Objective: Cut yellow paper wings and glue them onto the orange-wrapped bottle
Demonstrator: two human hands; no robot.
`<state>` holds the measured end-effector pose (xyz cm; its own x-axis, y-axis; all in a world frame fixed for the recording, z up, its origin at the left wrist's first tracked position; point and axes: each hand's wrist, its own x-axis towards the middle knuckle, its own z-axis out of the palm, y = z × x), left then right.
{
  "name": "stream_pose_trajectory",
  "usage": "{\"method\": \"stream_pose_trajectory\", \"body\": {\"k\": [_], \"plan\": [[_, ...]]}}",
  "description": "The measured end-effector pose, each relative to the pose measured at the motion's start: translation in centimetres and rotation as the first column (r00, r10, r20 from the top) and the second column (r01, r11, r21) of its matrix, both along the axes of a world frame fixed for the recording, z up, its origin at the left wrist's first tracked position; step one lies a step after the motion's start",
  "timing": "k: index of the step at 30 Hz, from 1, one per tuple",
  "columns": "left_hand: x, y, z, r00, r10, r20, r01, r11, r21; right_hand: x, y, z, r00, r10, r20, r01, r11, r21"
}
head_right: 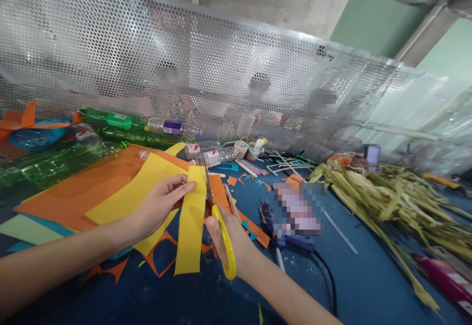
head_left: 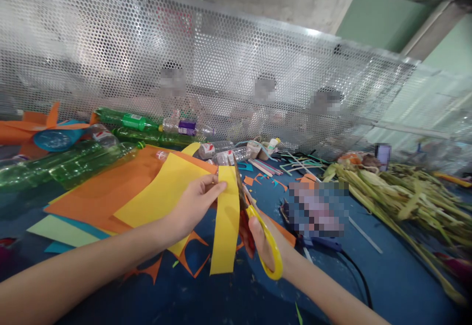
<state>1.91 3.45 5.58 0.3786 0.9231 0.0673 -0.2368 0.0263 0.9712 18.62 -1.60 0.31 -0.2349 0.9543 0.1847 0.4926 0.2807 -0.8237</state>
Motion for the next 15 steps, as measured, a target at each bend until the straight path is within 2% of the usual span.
{"method": "stream_pose_trajectory", "body": {"k": [6, 12, 15], "plan": [[-0.1, 0.3, -0.1, 1.0, -0.012, 0.013, 0.013, 0.999, -0.049, 0.1, 0.4, 0.6, 0.997, 0.067, -0.029, -0.067, 0.998, -0.013], [-0.2, 0.5, -0.4, 0.999, -0.018, 0.037, 0.019, 0.999, -0.045, -0.3, 0.2, 1.2, 0.999, 0.018, -0.038, -0.019, 1.0, -0.025], [-0.1, 0.6, -0.5, 1.0, -0.003, 0.013, 0.003, 1.0, -0.025, -0.2, 0.2, 1.3, 0.999, 0.037, -0.018, -0.038, 0.998, -0.049]]}}
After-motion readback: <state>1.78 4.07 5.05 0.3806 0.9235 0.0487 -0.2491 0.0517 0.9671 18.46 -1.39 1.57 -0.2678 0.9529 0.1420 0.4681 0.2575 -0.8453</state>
